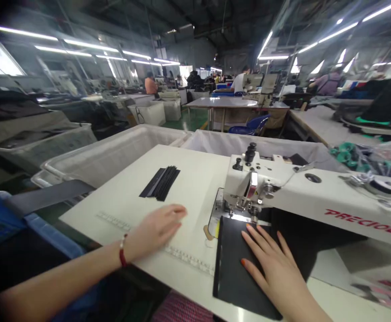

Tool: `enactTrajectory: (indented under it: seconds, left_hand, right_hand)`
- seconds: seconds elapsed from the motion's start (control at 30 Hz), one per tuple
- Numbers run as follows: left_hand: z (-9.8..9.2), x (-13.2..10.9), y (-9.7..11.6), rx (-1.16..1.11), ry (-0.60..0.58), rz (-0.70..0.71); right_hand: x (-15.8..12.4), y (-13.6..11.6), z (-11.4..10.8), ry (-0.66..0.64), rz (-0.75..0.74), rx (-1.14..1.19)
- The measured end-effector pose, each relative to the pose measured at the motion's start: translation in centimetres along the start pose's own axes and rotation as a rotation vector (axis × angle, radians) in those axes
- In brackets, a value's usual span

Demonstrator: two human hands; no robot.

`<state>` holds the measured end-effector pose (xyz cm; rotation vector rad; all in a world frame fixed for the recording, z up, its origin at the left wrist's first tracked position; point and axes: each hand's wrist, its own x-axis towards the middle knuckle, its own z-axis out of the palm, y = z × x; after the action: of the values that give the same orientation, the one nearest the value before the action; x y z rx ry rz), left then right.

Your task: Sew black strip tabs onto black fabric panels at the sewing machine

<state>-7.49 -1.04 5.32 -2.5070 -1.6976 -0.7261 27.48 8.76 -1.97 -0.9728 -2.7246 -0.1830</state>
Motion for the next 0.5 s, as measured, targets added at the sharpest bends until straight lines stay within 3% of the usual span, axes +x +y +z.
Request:
enactTrajectory:
  seconds: [0.1, 0.2, 0.33, 0.5]
  left_hand:
    - [-3.0, -1.5, -7.5, 0.122, 0.100, -0.187]
    - [-4.1, -2.8, -12.8, 0.174, 0.053, -0.208]
    - [-3.4, -3.2, -16.9, 0.186, -0.098, -0.158]
    - [-1.8, -3.1, -19.2, 0.201, -0.207, -0.151]
  right_hand:
    - [0.4, -0.7, 0.0, 0.107, -0.039, -0.056]
    - [1.3, -2.3, 0.3, 0.157, 0.006, -0.127]
    - [2.4, -3.9, 1.3, 0.135, 0.069, -0.139]
    - [2.5, -3.2, 1.0, 0.033, -0.014, -0.034]
